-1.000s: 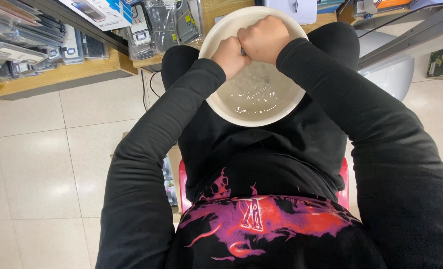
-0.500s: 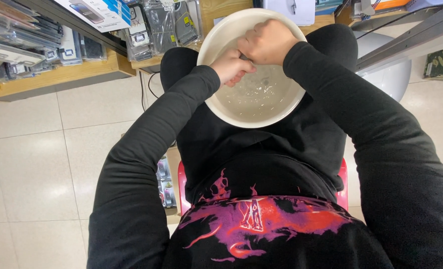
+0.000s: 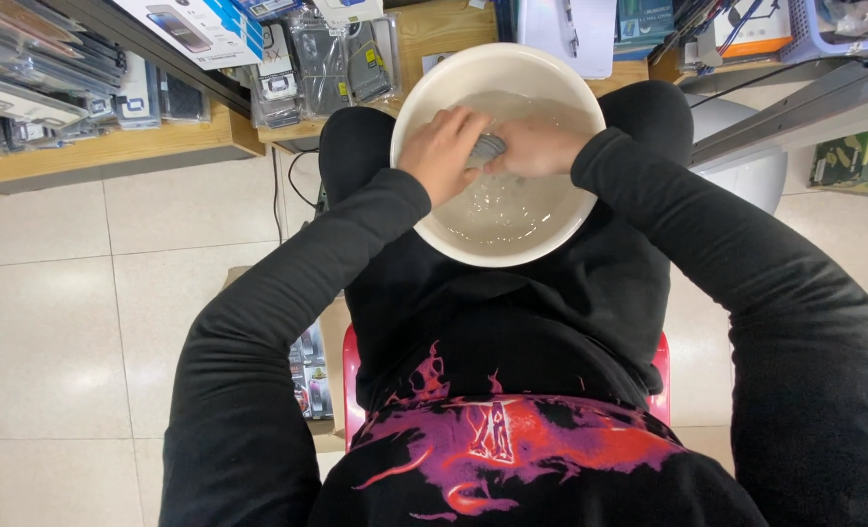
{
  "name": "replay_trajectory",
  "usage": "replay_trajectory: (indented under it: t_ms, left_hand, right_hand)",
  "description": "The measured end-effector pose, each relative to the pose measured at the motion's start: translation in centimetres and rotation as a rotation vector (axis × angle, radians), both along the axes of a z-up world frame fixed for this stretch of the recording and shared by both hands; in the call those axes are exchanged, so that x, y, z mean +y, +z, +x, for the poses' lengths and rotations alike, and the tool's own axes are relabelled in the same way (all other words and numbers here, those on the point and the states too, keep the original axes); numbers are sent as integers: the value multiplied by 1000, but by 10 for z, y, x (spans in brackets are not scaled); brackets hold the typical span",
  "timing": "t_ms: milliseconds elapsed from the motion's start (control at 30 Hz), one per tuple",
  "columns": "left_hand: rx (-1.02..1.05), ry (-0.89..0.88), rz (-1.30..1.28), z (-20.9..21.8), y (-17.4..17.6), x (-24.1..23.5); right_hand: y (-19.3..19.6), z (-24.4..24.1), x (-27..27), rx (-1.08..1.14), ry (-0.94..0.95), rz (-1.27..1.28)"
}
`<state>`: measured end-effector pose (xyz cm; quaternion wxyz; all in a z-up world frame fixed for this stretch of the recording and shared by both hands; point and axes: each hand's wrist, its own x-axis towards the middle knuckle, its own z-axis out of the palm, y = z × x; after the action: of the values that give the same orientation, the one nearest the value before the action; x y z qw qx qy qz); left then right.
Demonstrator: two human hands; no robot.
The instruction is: The person sits on a stool with a bowl of water on their lap, wets a gray cloth, and wrings it out. They then unfold the cloth and use it to wipe the surfaces of several small product boxes held in their hands.
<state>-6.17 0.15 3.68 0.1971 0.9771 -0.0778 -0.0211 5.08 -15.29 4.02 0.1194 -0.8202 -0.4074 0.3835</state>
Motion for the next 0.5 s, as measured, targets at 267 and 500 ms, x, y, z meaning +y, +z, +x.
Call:
replay_trajectory:
  t_ms: [267,500]
  left_hand:
    - [-923,-309,297,-16,-19,-12]
    - [-951,-227,647,2,7,-18]
  right_hand:
    - [-7,6,-17,1045,-69,-88]
    - [-9,8,-8,962,-113,-198]
